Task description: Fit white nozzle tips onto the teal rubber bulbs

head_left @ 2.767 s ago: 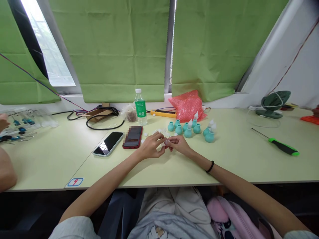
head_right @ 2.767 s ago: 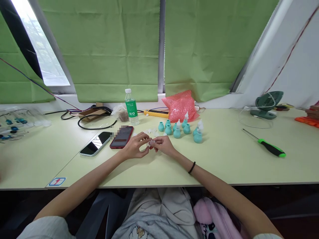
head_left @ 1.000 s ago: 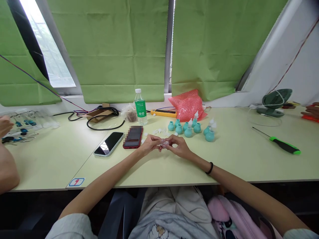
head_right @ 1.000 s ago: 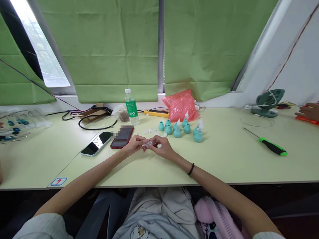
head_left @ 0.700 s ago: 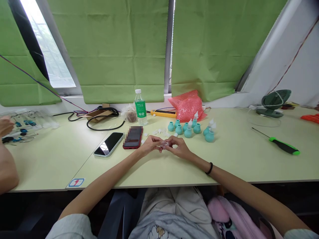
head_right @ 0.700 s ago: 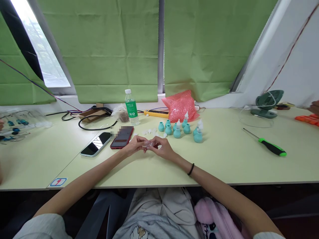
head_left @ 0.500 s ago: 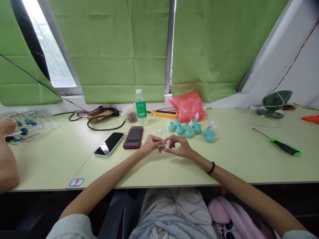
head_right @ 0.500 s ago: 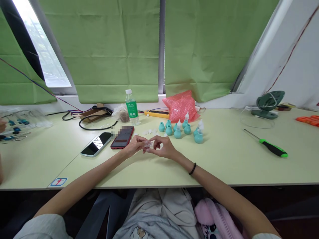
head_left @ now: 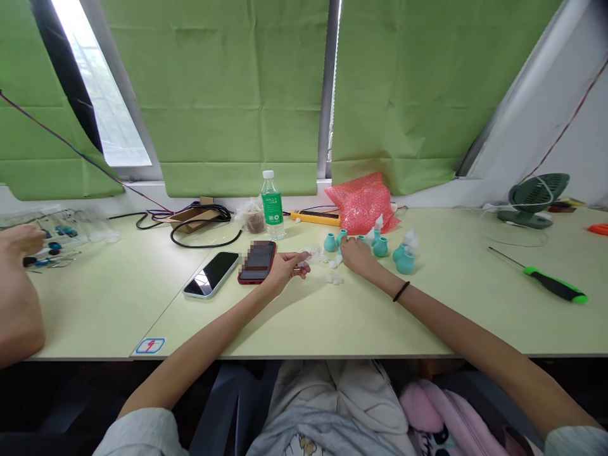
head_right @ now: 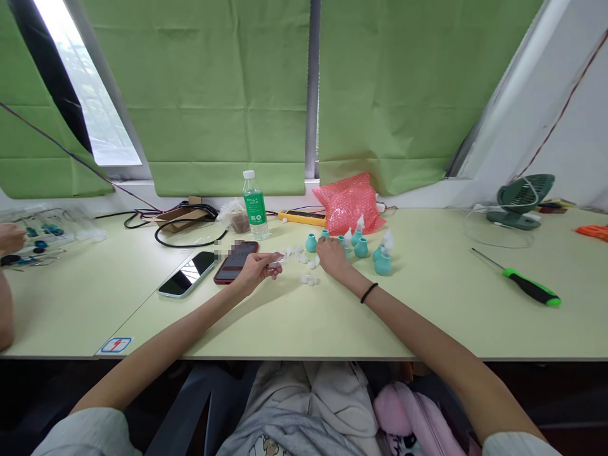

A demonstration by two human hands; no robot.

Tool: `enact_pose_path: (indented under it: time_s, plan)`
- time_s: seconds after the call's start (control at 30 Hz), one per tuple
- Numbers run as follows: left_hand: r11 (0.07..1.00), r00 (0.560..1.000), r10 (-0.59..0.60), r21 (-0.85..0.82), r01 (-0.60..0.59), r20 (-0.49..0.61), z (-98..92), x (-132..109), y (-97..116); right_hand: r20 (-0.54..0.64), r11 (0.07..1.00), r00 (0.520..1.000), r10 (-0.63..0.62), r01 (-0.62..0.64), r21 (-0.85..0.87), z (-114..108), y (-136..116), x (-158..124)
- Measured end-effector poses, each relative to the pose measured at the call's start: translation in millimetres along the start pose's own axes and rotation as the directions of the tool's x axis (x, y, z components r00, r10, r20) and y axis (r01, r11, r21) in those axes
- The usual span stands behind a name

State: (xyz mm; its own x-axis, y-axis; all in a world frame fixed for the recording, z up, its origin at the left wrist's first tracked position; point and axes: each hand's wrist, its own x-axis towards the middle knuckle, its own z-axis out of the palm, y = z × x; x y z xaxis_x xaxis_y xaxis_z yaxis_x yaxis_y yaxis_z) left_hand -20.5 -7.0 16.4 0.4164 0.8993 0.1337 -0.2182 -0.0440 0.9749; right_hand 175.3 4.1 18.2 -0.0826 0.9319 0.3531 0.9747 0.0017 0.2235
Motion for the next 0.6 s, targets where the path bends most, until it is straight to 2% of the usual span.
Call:
enact_pose_path:
  time_s: [0.1,0.27,0.53,0.6]
  plan:
    - [1.000,0.999,-0.010,0.004,0.010,0.030,2.2,-2,-1,0.002,1.000,1.000,0.011,-0.011,0.008,6,-5,3]
    - [0.995,0.981,-0.098,-0.004,0.100,0.165,6.3,-4,-10,-0.001,0.999,1.000,0.012,-0.012,0.037,6,-5,6]
    - [0.991,0.964,-0.130,0.045,0.123,0.231,4.4,-3,-12,0.004,0.994,1.000,-0.023,0.022,0.109,5,-6,2]
    - [0.991,0.959,-0.135,0.055,0.125,0.248,4.4,-2,-12,-0.045,0.989,0.999,-0.022,0.028,0.143,2,-6,0]
